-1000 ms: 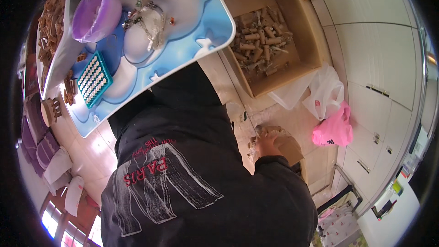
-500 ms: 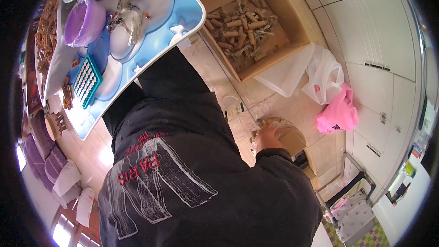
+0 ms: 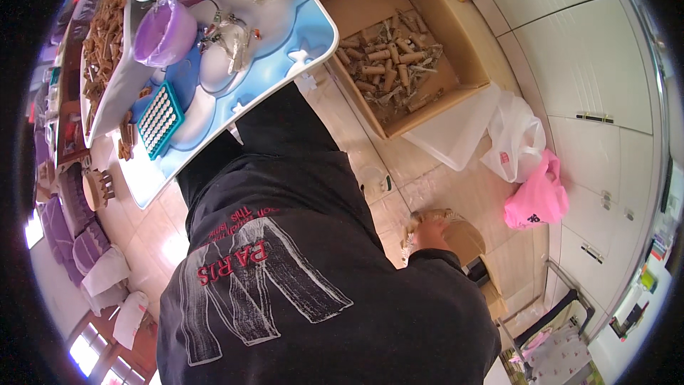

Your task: The person assembles small brown plastic components by hand, inserting metal pins and white circular pieces into the slots. They handle the parts one at a time, occasionally picking up new components from a white bin and placing finished assemblies into a cardboard box.

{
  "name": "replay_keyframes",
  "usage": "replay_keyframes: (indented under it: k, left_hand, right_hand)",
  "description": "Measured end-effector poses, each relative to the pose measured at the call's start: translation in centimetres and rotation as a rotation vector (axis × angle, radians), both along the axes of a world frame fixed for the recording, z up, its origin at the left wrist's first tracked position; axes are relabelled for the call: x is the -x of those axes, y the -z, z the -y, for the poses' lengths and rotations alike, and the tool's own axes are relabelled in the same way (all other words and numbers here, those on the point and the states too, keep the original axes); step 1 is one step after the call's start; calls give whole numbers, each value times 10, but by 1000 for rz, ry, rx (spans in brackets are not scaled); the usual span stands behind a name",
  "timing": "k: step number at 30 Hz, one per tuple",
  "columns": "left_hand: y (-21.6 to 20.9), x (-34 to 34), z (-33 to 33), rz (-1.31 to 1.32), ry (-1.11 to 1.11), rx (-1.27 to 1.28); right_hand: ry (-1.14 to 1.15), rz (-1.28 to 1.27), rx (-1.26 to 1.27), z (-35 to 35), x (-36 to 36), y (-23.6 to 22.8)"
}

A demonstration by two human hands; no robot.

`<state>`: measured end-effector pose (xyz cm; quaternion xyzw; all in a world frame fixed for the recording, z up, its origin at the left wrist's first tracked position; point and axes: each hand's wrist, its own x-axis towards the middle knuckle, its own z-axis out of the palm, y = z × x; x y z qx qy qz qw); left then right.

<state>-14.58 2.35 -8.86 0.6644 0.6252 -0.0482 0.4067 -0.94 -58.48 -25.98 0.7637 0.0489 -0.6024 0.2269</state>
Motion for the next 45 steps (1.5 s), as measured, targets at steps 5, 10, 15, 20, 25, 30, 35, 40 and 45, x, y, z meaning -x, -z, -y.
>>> replay_keyframes:
  k: [5,10,15,20,25,30,35,40,45]
  left_hand:
    - [-7,-21,-13,71,11,-51]
    - [-13,-71,-42,185,38,-119]
    - [-21,-135,-72,291,109,-182]
    - [0,-143,-72,245,184,-164]
    - [19,-31,-29,0,233,-61]
    - [-12,61,15,-264,139,16]
    - [-47,39,24,-119,85,-117]
    - [-43,0,16,126,108,-143]
    - [-64,-22,11,205,73,-133]
  right_hand:
    - [41,27,-38,4,4,-12]
    - [118,34,-61,-6,-5,-25]
    - [403,326,-245,-1,-31,41]
    - [1077,798,-703,-19,-106,111]
    - [2665,834,-597,-47,-155,125]
    - [3151,619,-745,-49,-178,137]
    - [2931,500,-653,-41,-196,108]
    - [3024,529,-487,-24,-206,139]
    - [3188,716,-635,-36,-204,144]
